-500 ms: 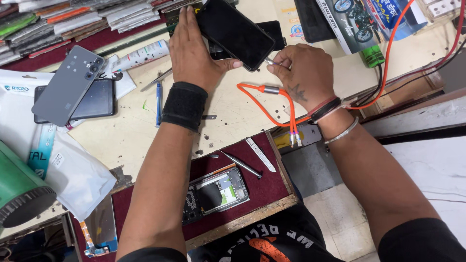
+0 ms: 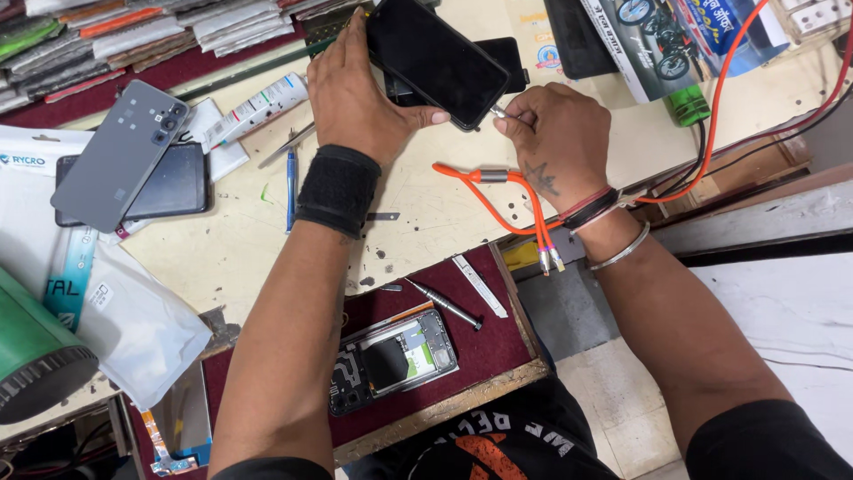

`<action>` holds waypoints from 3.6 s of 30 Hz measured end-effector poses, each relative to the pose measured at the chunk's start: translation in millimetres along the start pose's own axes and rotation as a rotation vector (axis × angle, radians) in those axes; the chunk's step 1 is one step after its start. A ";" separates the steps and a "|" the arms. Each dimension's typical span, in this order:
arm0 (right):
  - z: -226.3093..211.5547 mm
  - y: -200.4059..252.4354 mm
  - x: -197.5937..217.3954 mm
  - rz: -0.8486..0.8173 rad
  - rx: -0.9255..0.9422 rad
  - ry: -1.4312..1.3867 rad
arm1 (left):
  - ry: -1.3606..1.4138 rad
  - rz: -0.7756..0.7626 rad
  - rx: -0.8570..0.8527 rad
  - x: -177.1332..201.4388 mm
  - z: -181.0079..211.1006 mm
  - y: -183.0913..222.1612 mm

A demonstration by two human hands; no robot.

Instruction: The person connects a cable to a phone, touches the screen, and uses a screwdriver and tweezers to handle internal components of a phone chassis on a workbench.

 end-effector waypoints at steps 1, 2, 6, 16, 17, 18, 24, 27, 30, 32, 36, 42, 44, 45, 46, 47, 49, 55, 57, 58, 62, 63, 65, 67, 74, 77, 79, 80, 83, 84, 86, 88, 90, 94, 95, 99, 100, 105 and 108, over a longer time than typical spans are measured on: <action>1.6 -0.5 -1.0 -0.005 -0.019 -0.010 | -0.005 0.007 -0.004 -0.3 -0.4 -1.2; 2.9 -0.6 -1.8 -0.010 -0.039 -0.020 | -0.011 0.014 -0.009 0.0 -0.9 -2.0; 1.1 -1.0 -1.0 -0.011 -0.027 -0.020 | -0.012 -0.003 -0.001 -1.9 -3.3 -1.3; -14.0 -32.8 -2.1 -0.120 0.111 0.131 | -0.010 0.021 0.080 -2.2 -2.1 4.7; -20.1 -39.7 -11.1 -0.135 0.147 0.157 | 0.005 0.008 0.097 -2.9 -3.3 4.4; -26.5 -46.6 -20.3 -0.150 0.183 0.184 | 0.014 -0.004 0.103 -2.6 -3.6 3.6; -22.0 -76.7 -73.4 -0.402 0.027 0.249 | 0.114 -0.073 0.151 -2.3 -8.0 4.5; -12.7 -80.7 -84.7 -0.442 -0.033 0.210 | 0.103 -0.062 0.131 -4.7 -9.1 4.2; -8.5 -82.7 -88.5 -0.432 -0.027 0.144 | 0.091 -0.040 0.098 -6.5 -10.8 3.5; -2.3 -80.8 -91.4 -0.429 -0.084 0.098 | 0.100 -0.048 0.097 -8.1 -11.9 4.5; -6.6 -81.3 -84.6 -0.365 -0.082 0.040 | 0.125 -0.064 0.120 -3.1 -9.9 3.5; -8.0 -79.6 -84.0 -0.367 -0.091 0.091 | 0.135 -0.053 0.116 5.0 -4.9 2.4; -10.9 -77.2 -84.8 -0.359 -0.071 0.161 | 0.145 -0.064 0.132 4.0 -6.5 0.3; -11.9 -74.6 -86.6 -0.366 -0.059 0.194 | 0.145 -0.059 0.128 3.5 -6.7 -0.2; -10.2 -76.0 -84.6 -0.349 -0.062 0.199 | 0.146 -0.055 0.125 2.4 -7.7 -1.4; -9.3 -74.9 -86.0 -0.345 -0.064 0.198 | 0.142 -0.056 0.133 1.5 -10.3 2.3; -11.3 -73.8 -88.4 -0.314 -0.047 0.161 | 0.159 -0.042 0.132 -1.4 -13.6 4.3; -33.9 -66.5 -51.4 -0.116 0.050 -0.048 | 0.280 0.122 0.083 13.2 -13.5 3.6; -46.6 -62.5 -37.0 -0.058 0.097 -0.040 | 0.406 0.188 0.026 20.4 -7.2 6.3; -53.5 -59.8 -28.4 -0.013 0.121 -0.036 | 0.477 0.235 -0.032 26.0 -2.1 6.8; -75.7 -53.2 -0.5 0.092 0.189 -0.087 | 0.991 0.216 0.037 13.9 -8.0 7.1; -79.8 -52.9 3.3 0.099 0.198 -0.117 | 1.078 0.169 0.043 5.4 -5.9 6.9; -90.0 -51.8 11.6 0.123 0.259 -0.130 | 1.251 0.072 0.054 -13.2 -0.8 8.2; -97.1 -49.2 14.8 0.126 0.297 -0.142 | 1.366 -0.065 0.051 -30.7 5.5 9.1; -103.2 -41.2 15.8 0.060 0.337 -0.148 | 1.574 -0.089 0.078 -38.5 3.5 13.2; -90.8 -35.3 23.8 0.052 0.332 -0.209 | 1.469 -0.050 0.103 -35.0 -2.6 11.7; -73.3 -30.0 24.5 0.019 0.257 -0.299 | 1.501 -0.049 0.097 -31.4 -1.1 11.1; -62.2 -26.8 21.5 -0.014 0.189 -0.358 | 1.518 -0.047 0.095 -29.9 -0.1 11.6; -40.8 -17.0 9.9 -0.078 0.049 -0.501 | 1.505 -0.034 0.079 -27.3 1.7 11.3; -36.3 -14.9 7.0 -0.093 0.014 -0.544 | 1.497 -0.028 0.081 -27.8 0.6 10.8; -28.3 -11.8 5.5 -0.089 -0.058 -0.515 | 1.484 -0.018 0.089 -30.7 -1.6 11.1; -27.1 -8.3 4.4 -0.089 -0.092 -0.521 | 1.491 -0.005 0.078 -31.3 -2.9 12.6; -32.0 -6.9 3.0 -0.089 -0.082 -0.565 | 1.493 0.001 0.070 -29.5 -4.4 12.0; -40.2 -9.0 9.3 -0.003 -0.035 -0.494 | 1.514 -0.014 0.073 -26.4 -0.1 11.6; -43.7 -8.0 12.8 0.024 -0.007 -0.444 | 1.525 -0.019 0.076 -25.5 1.3 11.8; -68.9 3.3 28.6 0.152 0.201 -0.213 | 1.589 -0.034 0.106 -22.8 3.6 12.4; -71.5 3.9 29.4 0.164 0.218 -0.194 | 1.616 -0.036 0.121 -22.9 3.5 10.6; -79.3 5.5 34.5 0.203 0.257 -0.127 | 1.651 -0.034 0.156 -17.3 6.4 11.8; -75.7 5.2 35.3 0.196 0.220 -0.179 | 1.650 -0.021 0.164 -14.0 7.0 12.4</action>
Point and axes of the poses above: each hand's wrist, its own y-axis away from the middle knuckle, its own x-axis out of the back of the hand, z = x × y, the point moved 10 cm from there along -y, towards the middle knuckle, and after that the axes turned 6 degrees about -x, right-handed, at the moved point
